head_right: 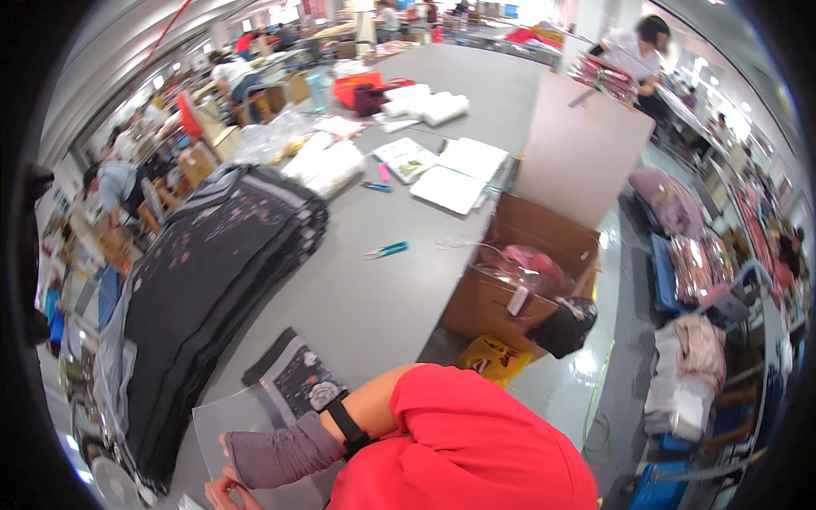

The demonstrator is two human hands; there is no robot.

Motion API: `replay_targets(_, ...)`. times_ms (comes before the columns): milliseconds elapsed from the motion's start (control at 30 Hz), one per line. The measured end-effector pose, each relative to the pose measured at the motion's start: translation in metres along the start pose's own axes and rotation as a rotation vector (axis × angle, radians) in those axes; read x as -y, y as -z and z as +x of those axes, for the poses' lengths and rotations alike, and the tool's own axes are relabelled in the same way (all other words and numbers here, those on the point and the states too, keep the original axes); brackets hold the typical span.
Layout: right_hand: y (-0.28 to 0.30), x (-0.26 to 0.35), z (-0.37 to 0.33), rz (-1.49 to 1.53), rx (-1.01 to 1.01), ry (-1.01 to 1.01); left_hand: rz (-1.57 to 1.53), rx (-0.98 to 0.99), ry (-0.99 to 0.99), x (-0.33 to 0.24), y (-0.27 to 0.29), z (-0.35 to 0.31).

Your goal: The person repeatedly folds floral-patterned scarves on a table, places each folded scarf into a clear plastic bag, seals the bag, and sets it aside. The process is repeated multiple times with consistent folding and packaging steps.

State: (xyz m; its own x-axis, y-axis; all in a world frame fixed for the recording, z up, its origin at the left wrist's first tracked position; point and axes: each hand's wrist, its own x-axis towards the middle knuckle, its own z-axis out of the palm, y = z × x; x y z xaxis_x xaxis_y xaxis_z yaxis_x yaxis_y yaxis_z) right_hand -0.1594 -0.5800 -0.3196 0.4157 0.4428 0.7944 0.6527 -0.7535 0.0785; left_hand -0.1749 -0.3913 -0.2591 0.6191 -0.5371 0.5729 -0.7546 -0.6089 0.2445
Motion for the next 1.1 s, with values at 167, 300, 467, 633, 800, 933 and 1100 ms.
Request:
replay_targets(167, 0.024, -0.029, -0.055, 0.174, -0.017, -0.143, -0.087, 0.234, -0.068, -0.026, -0.023, 0.024)
replay_targets(300, 0.053, -0.041, -0.112, 0.101, 0.303, -0.341, -0.103, 0.453, -0.112, -0.040, -0.043, 0.037)
replay_targets(467, 0.063, -0.036, -0.117, 0.527, 0.323, -0.869, -0.063, 0.625, -0.076, -0.071, -0.070, 0.061)
replay_targets(633, 0.092, -0.051, -0.121, 0.553, 0.093, -0.686, -0.422, 0.767, 0.047, -0.073, -0.098, 0.084)
replay_targets(800, 0.107, -0.065, -0.134, 0.764, 0.139, -0.718, -0.600, 0.876, 0.071, -0.050, -0.110, 0.091)
replay_targets(933, 0.099, -0.072, -0.132, 0.522, -0.028, -0.500, -0.633, 0.864, 0.195, -0.038, -0.104, 0.091)
replay_targets(1100, 0.090, -0.070, -0.130, 0.040, -0.052, -0.202, -0.464, 0.849, 0.135, -0.048, -0.091, 0.091)
